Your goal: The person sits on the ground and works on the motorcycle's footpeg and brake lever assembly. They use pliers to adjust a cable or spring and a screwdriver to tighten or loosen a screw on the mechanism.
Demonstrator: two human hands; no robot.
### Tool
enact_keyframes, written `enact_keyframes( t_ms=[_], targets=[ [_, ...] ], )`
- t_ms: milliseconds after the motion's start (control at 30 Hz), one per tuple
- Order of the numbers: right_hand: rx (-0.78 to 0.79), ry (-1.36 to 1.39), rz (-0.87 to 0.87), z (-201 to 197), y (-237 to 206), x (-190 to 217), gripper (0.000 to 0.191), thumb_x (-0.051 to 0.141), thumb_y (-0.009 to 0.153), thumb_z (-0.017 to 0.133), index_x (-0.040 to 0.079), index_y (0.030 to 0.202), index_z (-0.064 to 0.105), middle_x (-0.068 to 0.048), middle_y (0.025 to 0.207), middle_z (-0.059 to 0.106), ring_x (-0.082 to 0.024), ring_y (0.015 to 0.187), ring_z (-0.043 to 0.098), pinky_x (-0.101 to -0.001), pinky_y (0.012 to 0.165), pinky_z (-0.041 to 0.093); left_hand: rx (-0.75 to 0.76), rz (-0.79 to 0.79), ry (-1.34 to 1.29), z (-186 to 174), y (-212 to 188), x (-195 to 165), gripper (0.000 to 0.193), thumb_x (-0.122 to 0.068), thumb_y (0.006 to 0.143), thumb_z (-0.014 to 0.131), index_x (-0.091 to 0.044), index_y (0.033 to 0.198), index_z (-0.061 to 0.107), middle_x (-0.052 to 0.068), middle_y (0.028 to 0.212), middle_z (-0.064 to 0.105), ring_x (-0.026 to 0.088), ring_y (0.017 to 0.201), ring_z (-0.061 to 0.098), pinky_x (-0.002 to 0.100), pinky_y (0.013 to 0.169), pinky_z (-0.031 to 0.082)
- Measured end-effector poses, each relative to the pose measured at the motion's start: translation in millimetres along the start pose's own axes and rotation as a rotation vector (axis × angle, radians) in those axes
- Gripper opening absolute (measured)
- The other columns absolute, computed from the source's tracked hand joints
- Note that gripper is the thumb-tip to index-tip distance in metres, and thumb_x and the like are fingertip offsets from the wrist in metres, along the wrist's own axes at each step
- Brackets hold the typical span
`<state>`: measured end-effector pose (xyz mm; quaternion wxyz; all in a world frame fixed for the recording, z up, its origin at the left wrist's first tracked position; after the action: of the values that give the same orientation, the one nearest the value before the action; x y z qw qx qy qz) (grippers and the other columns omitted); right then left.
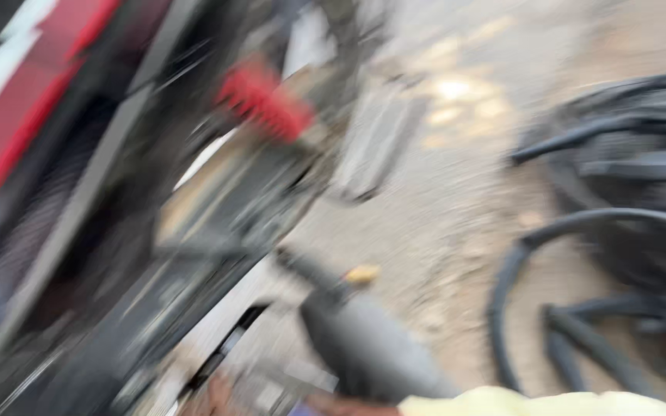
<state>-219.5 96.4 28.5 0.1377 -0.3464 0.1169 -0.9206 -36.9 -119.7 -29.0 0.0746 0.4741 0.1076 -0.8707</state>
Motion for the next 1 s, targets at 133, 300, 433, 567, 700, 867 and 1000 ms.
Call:
enact_keyframes(
  t_ms=[133,300,433,567,700,867,1000],
  targets=[
    [0.028,0.008,0.121,27.3,-18.9,6.9,0.083,-0.004,0.085,0.062,0.019,0.159,0.030,-0.005,0.145,0.057,-0.015,0.134,0.055,-0.0301,0.113,0.041,-0.048,-0.101,-0.186,-8.0,-4.4,3.7,0.026,-0.019,0.102,0.067,0.001,0.115,0.057,0.018,0.112,0.068,0.040,0.107,0.073,0.060,0.100,0.060],
    [-0.078,-0.133,0.406,29.5,-6.6,22.6,0.092,-0.008,0.073,0.053,0.024,0.157,0.036,-0.007,0.131,0.061,-0.018,0.111,0.059,-0.0321,0.094,0.045,-0.025,0.061,-0.312,11.4,-14.3,-6.6,0.015,-0.010,0.096,0.069,-0.003,0.109,0.067,0.008,0.104,0.072,0.033,0.098,0.075,0.058,0.098,0.062],
    [-0.156,-0.104,0.383,44.2,7.5,36.5,0.094,-0.010,0.067,0.050,0.020,0.155,0.039,-0.008,0.129,0.061,-0.020,0.111,0.061,-0.0337,0.091,0.046,-0.038,0.066,-0.287,26.9,-19.8,-11.6,0.016,-0.010,0.100,0.068,0.000,0.113,0.067,0.011,0.108,0.072,0.033,0.100,0.072,0.059,0.101,0.059],
    [-0.008,-0.040,0.414,67.1,23.6,48.7,0.092,-0.008,0.071,0.054,0.014,0.159,0.038,-0.015,0.128,0.060,-0.027,0.113,0.064,-0.0441,0.093,0.052,-0.030,0.045,-0.245,28.9,-22.0,-19.4,0.015,-0.012,0.098,0.069,-0.001,0.107,0.066,0.013,0.117,0.070,0.034,0.107,0.071,0.058,0.103,0.058],
    [0.039,0.043,0.455,73.3,36.9,57.8,0.090,-0.006,0.066,0.054,0.008,0.154,0.039,-0.021,0.122,0.060,-0.032,0.112,0.067,-0.0491,0.093,0.054,0.031,0.004,-0.254,25.6,-24.2,-23.5,0.019,-0.017,0.100,0.068,0.000,0.101,0.062,0.016,0.130,0.067,0.036,0.118,0.068,0.057,0.107,0.057],
    [-0.024,0.092,0.550,66.3,36.2,61.3,0.087,0.001,0.067,0.055,0.010,0.152,0.042,-0.023,0.121,0.071,-0.034,0.105,0.074,-0.0496,0.090,0.058,0.057,-0.021,-0.264,25.1,-27.3,-23.5,0.021,-0.022,0.098,0.068,-0.002,0.098,0.060,0.013,0.135,0.064,0.036,0.118,0.069,0.058,0.105,0.057],
    [-0.006,-0.396,0.434,57.4,43.5,68.3,0.080,-0.004,0.076,0.055,0.011,0.154,0.039,-0.025,0.108,0.060,-0.036,0.090,0.060,-0.0463,0.080,0.051,0.083,-0.042,-0.259,25.7,-28.2,-20.9,0.022,-0.025,0.098,0.068,-0.004,0.100,0.060,0.011,0.137,0.063,0.033,0.111,0.071,0.057,0.102,0.060]
  ],
)
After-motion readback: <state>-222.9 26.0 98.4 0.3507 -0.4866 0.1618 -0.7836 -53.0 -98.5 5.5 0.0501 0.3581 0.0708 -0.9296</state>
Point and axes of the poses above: each hand's wrist, its own y-axis towards the middle knuckle, its own z-axis out of the palm, x = y × z, the point moved 4 cm from there along y, towards the middle knuckle
